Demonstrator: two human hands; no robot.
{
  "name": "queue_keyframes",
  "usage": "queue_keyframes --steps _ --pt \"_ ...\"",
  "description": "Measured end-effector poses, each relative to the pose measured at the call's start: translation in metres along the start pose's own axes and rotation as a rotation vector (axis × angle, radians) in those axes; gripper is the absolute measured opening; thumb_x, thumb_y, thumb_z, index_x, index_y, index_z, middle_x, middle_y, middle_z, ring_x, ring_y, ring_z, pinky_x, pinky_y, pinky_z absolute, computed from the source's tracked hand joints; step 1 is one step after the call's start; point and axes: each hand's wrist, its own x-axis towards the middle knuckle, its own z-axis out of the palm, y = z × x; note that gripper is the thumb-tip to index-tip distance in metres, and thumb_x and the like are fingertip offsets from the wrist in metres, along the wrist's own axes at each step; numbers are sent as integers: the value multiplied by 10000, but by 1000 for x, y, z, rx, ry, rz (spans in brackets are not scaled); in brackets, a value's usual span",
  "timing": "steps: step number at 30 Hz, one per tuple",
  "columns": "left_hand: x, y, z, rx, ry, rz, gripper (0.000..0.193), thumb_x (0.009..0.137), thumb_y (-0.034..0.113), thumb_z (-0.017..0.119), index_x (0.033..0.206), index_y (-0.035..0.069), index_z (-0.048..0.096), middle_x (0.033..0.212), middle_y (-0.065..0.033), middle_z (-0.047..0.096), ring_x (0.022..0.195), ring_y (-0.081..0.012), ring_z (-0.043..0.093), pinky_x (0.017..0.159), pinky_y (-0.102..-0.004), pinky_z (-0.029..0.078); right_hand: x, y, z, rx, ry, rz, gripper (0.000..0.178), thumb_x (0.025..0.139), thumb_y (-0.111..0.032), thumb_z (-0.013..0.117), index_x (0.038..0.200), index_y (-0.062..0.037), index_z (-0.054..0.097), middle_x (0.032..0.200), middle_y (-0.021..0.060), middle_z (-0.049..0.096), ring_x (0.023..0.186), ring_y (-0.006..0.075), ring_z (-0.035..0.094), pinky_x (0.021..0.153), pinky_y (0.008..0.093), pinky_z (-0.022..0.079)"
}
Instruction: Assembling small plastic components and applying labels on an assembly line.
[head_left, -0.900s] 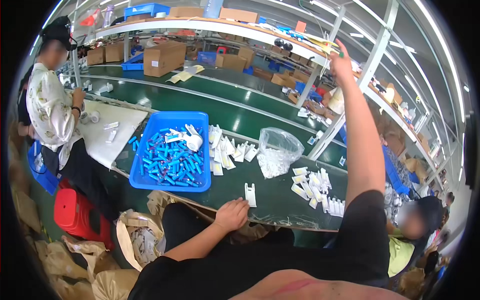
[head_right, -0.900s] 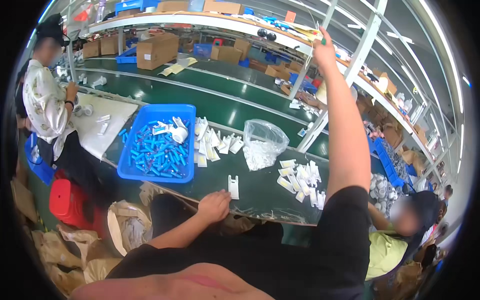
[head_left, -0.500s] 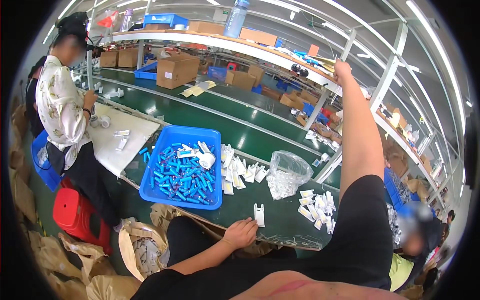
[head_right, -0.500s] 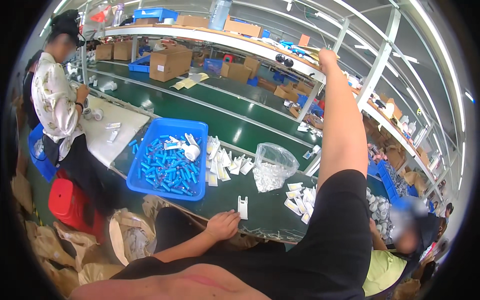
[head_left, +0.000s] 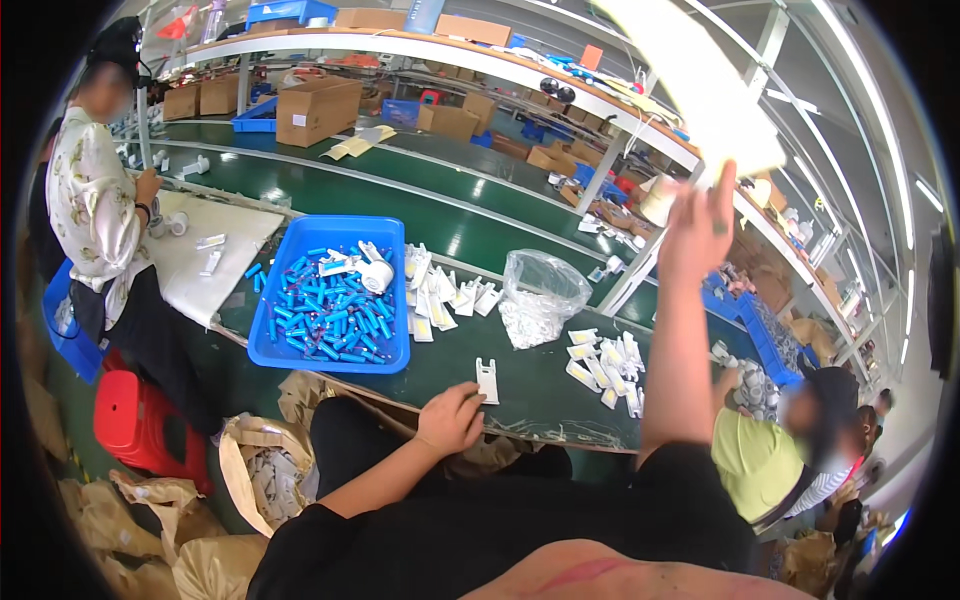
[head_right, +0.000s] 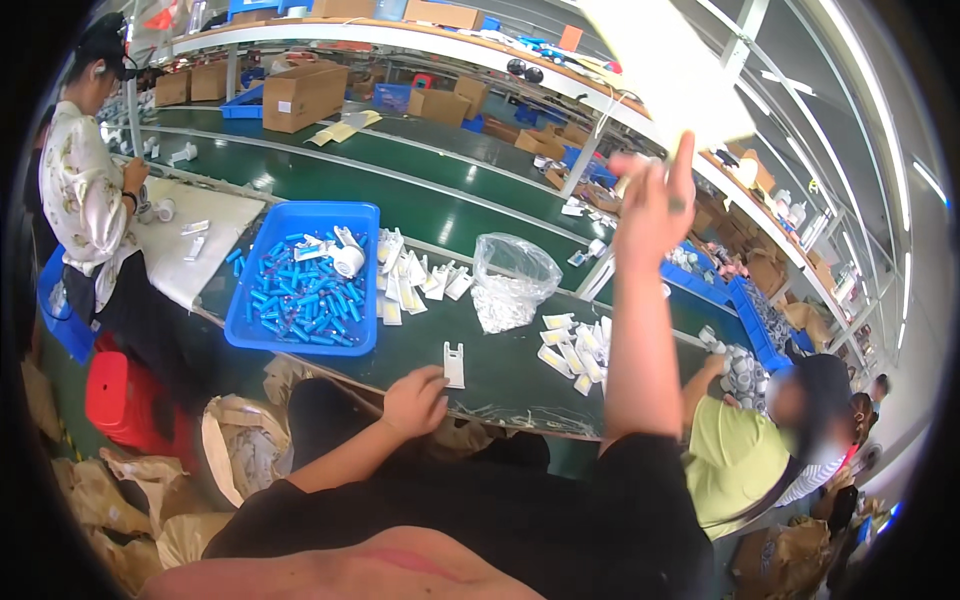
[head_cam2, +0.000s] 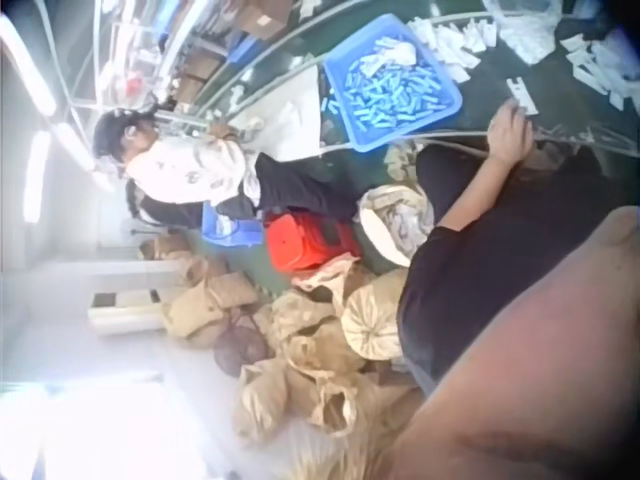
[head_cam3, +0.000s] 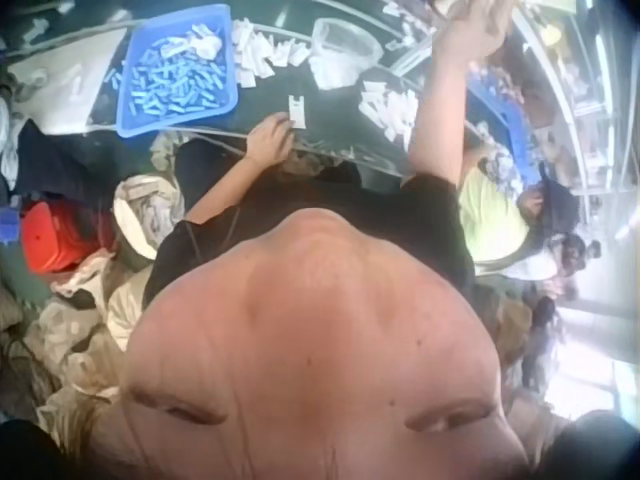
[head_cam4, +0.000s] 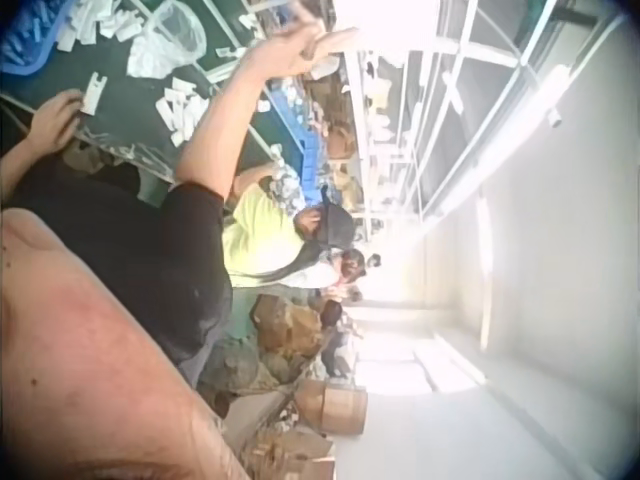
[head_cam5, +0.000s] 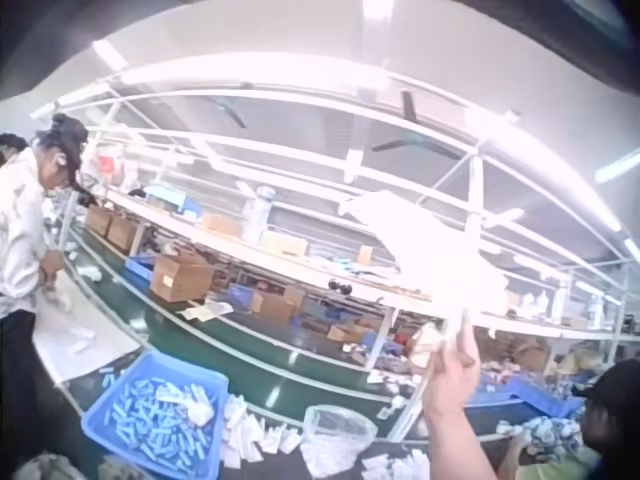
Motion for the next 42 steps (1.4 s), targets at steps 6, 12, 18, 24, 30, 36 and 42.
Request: queue_keyframes --steps 6,12,18,24,30,36,42 --pt "51 27 -34 -1416 -29 -357 877 919 307 780 1572 81 239 1479 -148 479 1305 -298 545 987 -461 519 -225 -42 -67 337 18 309 666 1014 -29 543 1606 59 250 740 48 583 625 272 652 558 342 491" --pt "89 79 -127 -1351 332 -233 1143 888 721 642 1637 12 151 1666 -226 280 1491 -412 375 1200 -564 355 -361 -52 -118 302 -226 602 588 1025 -38 469 1605 -82 384 811 197 656 695 296 656 571 271 420" --pt "61 124 -119 -1187 615 -471 258 1007 45 638 1250 -42 646 1168 -113 731 1010 -174 705 901 -324 557 -366 -68 -150 65 -682 882 422 952 59 508 1321 -14 700 788 118 715 645 193 676 559 268 461" --pt "47 121 -113 -1041 23 -494 281 981 6 658 1259 -37 644 1183 -99 721 1061 -159 681 932 -332 545 -325 -92 -153 -320 -467 570 226 849 99 581 987 63 757 711 77 631 610 125 584 563 229 416" --pt "34 135 -72 -841 -184 -404 314 964 -7 641 1277 -16 636 1140 -120 716 1008 -192 696 864 -327 550 -247 -128 -98 -449 -664 36 370 761 101 753 1122 23 758 1002 135 682 608 141 564 549 258 436" --pt "45 152 -63 -708 -242 -211 417 829 -110 580 1226 2 646 1021 -206 682 897 -439 677 755 -412 556 -256 -101 -82 -608 -673 -80 488 782 -88 838 1255 -48 725 1110 62 668 552 83 585 477 254 432" --pt "61 159 -77 -512 -235 -192 405 759 -92 615 1140 34 671 1010 -169 690 864 -404 676 717 -437 555 -253 -122 -77 -502 -612 158 510 811 -90 866 1281 12 696 1039 95 657 537 71 369 502 238 313"
